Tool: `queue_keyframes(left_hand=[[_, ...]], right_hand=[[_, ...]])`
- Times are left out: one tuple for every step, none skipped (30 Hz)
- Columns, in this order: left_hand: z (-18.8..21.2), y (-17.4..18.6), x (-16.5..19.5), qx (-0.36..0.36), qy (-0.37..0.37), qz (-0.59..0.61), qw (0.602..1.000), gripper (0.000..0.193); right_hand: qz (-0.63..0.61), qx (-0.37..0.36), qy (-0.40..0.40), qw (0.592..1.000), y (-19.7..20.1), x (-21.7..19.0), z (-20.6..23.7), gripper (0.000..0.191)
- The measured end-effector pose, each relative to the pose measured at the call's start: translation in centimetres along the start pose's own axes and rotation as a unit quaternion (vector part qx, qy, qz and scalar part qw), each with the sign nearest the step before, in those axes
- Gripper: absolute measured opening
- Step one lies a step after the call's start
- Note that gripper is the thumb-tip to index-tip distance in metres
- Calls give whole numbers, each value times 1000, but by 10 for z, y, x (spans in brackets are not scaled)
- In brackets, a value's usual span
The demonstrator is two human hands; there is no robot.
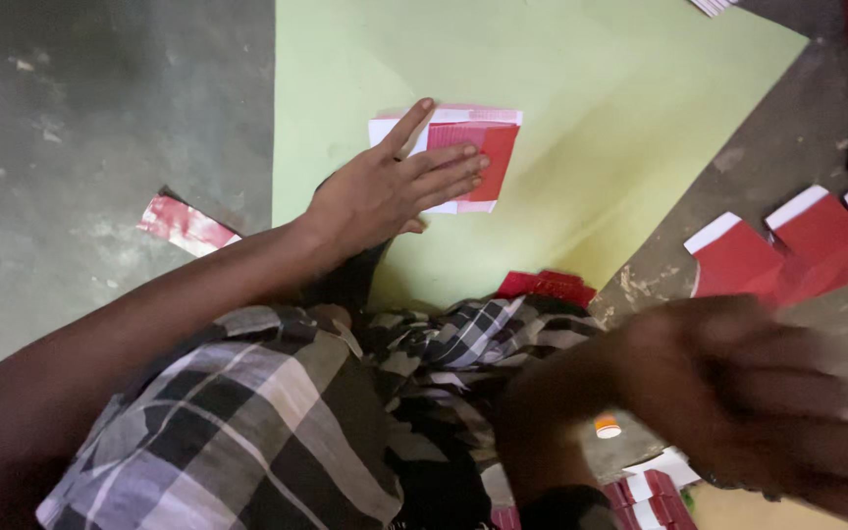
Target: The person sits on the floor and assembles small red and white paper boxes by folding and pressing the flaps. They repeatedly pick up flat paper pieces, fold them into box shapes, and set the finished boxes aside.
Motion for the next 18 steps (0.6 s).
queue_keyframes(left_hand=[[-1, 1, -2, -5, 2, 13, 1000, 95], [-1, 2, -4, -4, 2, 27, 1000, 95], [-3, 1, -4, -20, -8, 74, 997, 94], [-5, -1, -5, -38, -15, 112, 993, 92], [-6, -3, -5, -56, -19, 148, 987, 91], [-8, -4, -6, -50, -18, 136, 989, 92], [-9, -5, -5, -45, -25, 137, 989, 92], [-10, -5, -3, -42, -26, 150, 987, 93], [-10, -6, -3, -38, -20, 124, 991, 91], [-9, -5, -1, -26, -15, 100, 995, 89], [-11, -5, -1, -1, -5, 65, 998, 87], [-11, -6, 2, -4, -7, 138, 990, 89], [-11, -9, 2, -10, 0, 189, 982, 91], [-11, -14, 4, -29, 1, 243, 969, 94], [-10, -14, 4, 15, 15, 226, 974, 90], [-10, -15, 1, 54, 25, 225, 973, 86], [-6, -15, 5, 86, 32, 241, 966, 82], [-4, -20, 9, 57, 24, 249, 967, 77]], right_hand=[[69, -74, -20, 995, -28, -1, 17, 25], [131, -143, -47, 980, -67, 16, 29, 25], [191, -195, -70, 959, -113, 39, 31, 24], [186, -148, -86, 968, -116, 46, 24, 24], [154, -71, -89, 981, -103, 49, 17, 23], [84, 26, -67, 994, -66, 39, 14, 23], [27, 86, -27, 996, -35, 26, 17, 23], [-4, 89, 12, 996, -15, 17, 24, 22], [61, 2, -6, 998, -40, 35, 41, 22], [138, -108, -42, 984, -73, 63, 54, 22], [209, -184, -62, 958, -107, 92, 58, 22], [247, -171, -77, 951, -110, 111, 53, 22], [257, -122, -87, 955, -109, 125, 42, 22], [258, -64, -95, 959, -104, 136, 32, 22], [246, -42, -79, 965, -110, 141, 28, 22], [230, -55, -56, 970, -121, 143, 25, 22], [203, -95, -32, 974, -143, 140, 30, 22], [175, -151, -20, 973, -164, 128, 34, 23]])
Point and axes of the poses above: each hand's wrist, its own z-axis away from the middle knuckle, its own y-axis out of the back of the hand, x = y × z, the point moved 5 cm from there along -z, towards the middle knuckle, and after that the axes turned 5 degrees about -z, right-handed, at the moved point
